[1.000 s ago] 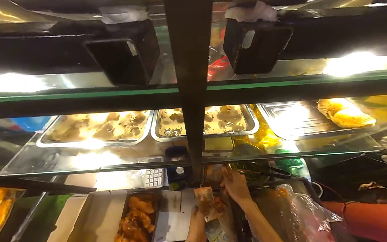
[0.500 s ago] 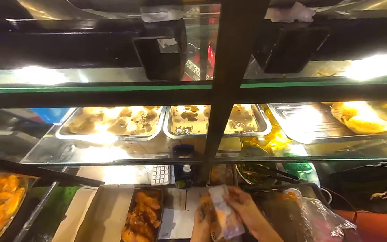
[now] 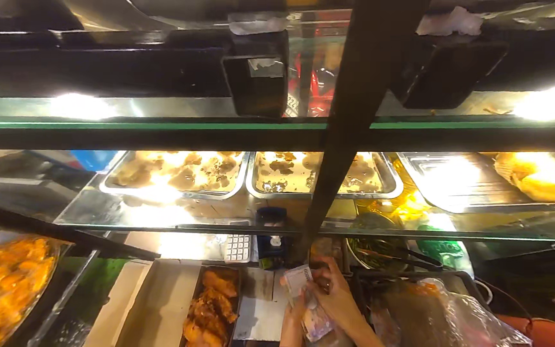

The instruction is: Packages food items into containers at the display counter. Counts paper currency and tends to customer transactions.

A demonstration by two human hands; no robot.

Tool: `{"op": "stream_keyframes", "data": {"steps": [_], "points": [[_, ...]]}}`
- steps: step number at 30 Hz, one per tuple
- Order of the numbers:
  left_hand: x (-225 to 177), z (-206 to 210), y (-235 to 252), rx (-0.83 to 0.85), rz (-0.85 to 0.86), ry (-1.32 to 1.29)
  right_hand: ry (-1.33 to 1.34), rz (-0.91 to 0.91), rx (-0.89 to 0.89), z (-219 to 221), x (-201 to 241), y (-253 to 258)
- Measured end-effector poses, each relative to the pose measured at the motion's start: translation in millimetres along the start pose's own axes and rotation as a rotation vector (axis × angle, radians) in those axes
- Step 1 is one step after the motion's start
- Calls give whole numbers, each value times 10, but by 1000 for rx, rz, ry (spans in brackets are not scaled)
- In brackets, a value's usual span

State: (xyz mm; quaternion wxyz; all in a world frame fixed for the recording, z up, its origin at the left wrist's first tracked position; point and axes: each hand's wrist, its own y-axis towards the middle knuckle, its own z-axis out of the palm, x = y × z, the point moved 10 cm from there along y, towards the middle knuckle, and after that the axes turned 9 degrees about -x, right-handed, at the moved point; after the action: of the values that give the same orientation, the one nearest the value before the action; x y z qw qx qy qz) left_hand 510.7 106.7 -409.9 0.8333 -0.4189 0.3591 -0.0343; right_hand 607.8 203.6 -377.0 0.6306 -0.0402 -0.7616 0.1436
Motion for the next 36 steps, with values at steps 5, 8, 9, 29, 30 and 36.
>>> {"op": "stream_keyframes", "data": {"steps": [5,8,9,29,30,36], "points": [[-1,-175,75,-115,-13,111,-638,-229,35,-169,13,740],[42,-205,142,-95,-17,143,-914,-227,178,-109,-119,964],[43,-195,166,-93,-19,156,-896,-245,177,-118,-72,986],[174,-200,250,-160,-53,249,-708,-3,-10,-191,-140,1054],[154,-192,221,-169,-65,221,-660,-26,-29,-223,-84,1012],[130,-94,81,-164,-104,176,-643,-393,-276,-511,472,198]]}}
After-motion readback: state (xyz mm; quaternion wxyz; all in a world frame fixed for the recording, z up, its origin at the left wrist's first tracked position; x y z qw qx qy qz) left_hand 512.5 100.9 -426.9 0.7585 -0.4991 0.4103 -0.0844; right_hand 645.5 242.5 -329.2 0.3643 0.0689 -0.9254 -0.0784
